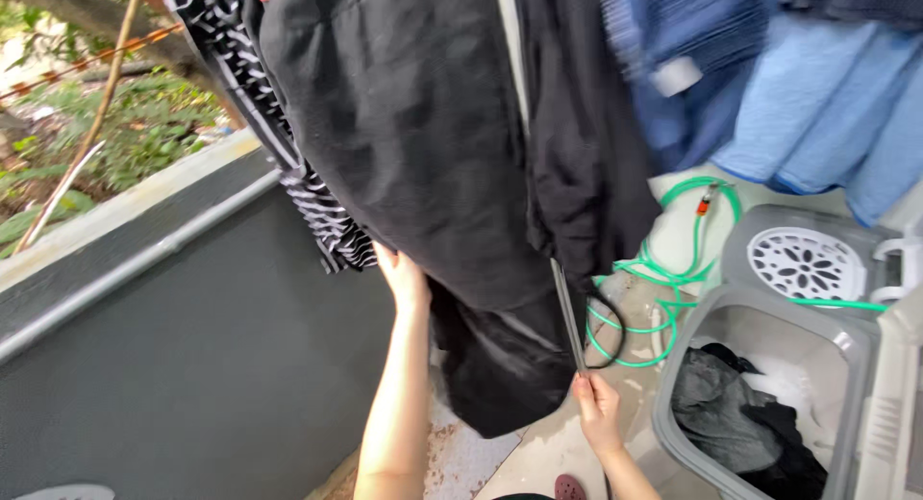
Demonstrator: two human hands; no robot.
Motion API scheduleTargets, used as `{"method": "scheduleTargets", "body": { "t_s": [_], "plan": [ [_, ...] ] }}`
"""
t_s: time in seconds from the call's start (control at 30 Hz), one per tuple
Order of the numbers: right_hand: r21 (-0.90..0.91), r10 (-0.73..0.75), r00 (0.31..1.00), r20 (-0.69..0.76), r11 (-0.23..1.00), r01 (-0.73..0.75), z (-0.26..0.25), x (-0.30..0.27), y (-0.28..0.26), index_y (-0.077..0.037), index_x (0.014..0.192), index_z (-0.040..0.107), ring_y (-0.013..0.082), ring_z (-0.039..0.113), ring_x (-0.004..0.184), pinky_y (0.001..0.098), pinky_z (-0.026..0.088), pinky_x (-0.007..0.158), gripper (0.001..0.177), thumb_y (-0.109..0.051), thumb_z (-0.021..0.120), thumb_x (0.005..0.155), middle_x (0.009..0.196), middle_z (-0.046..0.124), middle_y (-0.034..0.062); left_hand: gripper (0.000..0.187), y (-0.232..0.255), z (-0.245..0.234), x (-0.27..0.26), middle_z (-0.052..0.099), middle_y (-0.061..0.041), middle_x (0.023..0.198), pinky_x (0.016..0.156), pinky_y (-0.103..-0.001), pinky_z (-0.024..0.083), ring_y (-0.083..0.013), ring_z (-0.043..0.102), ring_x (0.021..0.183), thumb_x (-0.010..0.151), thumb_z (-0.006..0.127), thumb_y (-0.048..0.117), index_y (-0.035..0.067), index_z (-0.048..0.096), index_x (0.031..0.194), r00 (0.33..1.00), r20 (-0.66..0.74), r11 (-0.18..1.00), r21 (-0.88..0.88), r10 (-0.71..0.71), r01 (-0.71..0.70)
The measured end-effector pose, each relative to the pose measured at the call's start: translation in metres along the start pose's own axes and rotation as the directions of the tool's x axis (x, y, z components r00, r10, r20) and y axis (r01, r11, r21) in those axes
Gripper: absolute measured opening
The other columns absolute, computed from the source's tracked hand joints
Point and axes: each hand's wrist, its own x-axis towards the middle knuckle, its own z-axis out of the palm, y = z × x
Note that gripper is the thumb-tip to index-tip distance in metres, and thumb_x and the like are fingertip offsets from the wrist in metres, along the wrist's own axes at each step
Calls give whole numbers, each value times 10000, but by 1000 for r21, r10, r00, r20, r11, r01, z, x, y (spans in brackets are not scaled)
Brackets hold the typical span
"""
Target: The person hangs several clothes and a patterned sheet on a long metal rod using a reaching pole with a hooked end.
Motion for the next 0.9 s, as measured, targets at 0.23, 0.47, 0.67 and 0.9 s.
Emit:
{"method": "scheduleTargets", "body": {
  "t_s": [0.23, 0.47, 0.67, 0.9],
  "plan": [
    [-194, 28, 1000, -3, 981, -28, 33, -4, 6, -38, 807, 616, 61, 379, 607, 271, 342, 523, 307, -278, 618, 998, 632, 417, -30, 554, -8, -96, 46, 543, -152, 1498, 1140, -383, 448, -278, 538, 1345, 1058, 563, 209, 41, 409, 1563, 992, -90, 934, 354, 83, -46],
    [-283, 45, 998, -34, 958, -53, 52, -6, 7, -45, 784, 627, 65, 384, 555, 276, 341, 490, 327, -315, 655, 966, 575, 396, -16, 642, -3, -136, 81, 406, -178, 1581, 1180, -394, 344, -313, 432, 1429, 1009, 571, 191, 54, 289, 1570, 976, -135, 874, 478, 171, -88],
    [-304, 61, 994, -87, 949, -85, 45, -9, 16, -44, 786, 615, 66, 380, 560, 274, 341, 495, 337, -329, 661, 959, 582, 418, -27, 555, -5, -168, 107, 511, -178, 1512, 1135, -405, 408, -319, 524, 1365, 1048, 509, 237, 86, 355, 1559, 934, -325, 736, 667, 149, 115],
    [-235, 136, 984, -116, 959, -160, 21, -17, 43, -40, 767, 609, 73, 359, 574, 282, 322, 493, 308, -283, 687, 940, 606, 408, -16, 454, 3, -192, 127, 615, -196, 1322, 1042, -454, 470, -344, 614, 1211, 987, 534, 289, 65, 465, 1377, 852, -512, 642, 690, 106, 335]
  ]
}}
